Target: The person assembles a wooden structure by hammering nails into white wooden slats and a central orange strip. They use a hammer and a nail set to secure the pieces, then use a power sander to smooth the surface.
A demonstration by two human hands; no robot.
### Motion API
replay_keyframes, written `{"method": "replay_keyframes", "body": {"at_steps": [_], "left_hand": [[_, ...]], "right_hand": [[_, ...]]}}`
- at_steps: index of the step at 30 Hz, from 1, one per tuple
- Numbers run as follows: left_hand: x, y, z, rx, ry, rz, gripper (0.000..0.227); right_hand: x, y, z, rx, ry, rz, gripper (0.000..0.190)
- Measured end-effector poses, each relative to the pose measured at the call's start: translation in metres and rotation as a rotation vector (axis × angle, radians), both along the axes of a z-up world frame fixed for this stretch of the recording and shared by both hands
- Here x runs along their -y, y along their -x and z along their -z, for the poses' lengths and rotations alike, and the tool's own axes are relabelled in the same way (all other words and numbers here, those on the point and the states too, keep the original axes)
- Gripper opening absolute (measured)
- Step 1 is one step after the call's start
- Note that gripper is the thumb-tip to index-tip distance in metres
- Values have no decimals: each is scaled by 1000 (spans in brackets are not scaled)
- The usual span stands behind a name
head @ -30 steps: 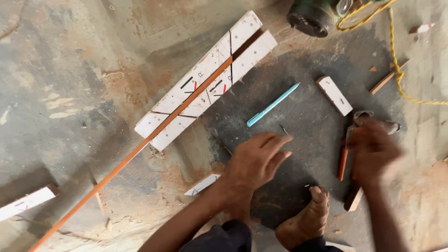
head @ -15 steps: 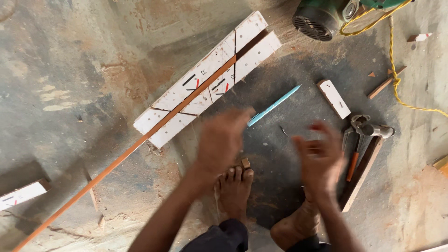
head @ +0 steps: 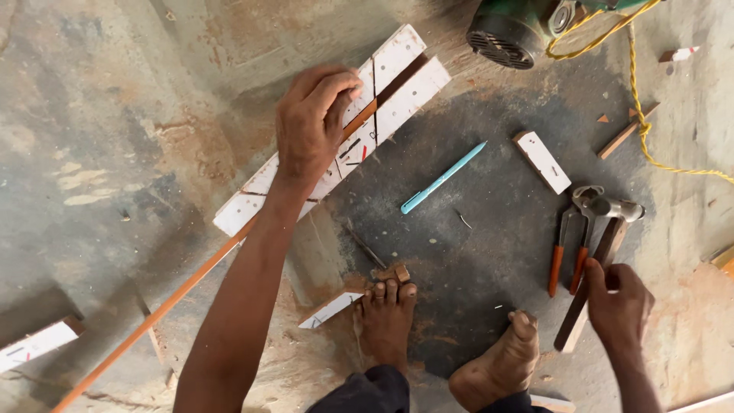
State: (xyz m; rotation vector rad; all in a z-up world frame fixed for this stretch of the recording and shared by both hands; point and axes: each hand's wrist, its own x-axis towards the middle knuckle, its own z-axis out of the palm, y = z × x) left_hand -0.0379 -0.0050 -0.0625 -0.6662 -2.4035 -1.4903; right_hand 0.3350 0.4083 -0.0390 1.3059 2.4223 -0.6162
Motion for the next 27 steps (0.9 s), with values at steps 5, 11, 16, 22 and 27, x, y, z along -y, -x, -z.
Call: {"method": "replay_keyframes", "body": {"at_steps": [5, 11, 16, 22, 27], "left_hand": [[0, 2, -1, 60, 58, 7, 10], [2, 4, -5, 53, 35, 3, 11], [1, 5, -4, 26, 90, 8, 13], [-5, 7, -10, 1, 163, -12, 12], [-1, 0, -2, 42, 156, -19, 12]], "right_hand": [[16, 17, -43, -308, 836, 773, 33], [70, 53, -82, -438, 609, 531, 30], [129, 82, -74, -540, 107, -253, 35], [197, 147, -57, -327, 90, -527, 27], [231, 189, -69, -490, 141, -642, 31]]}}
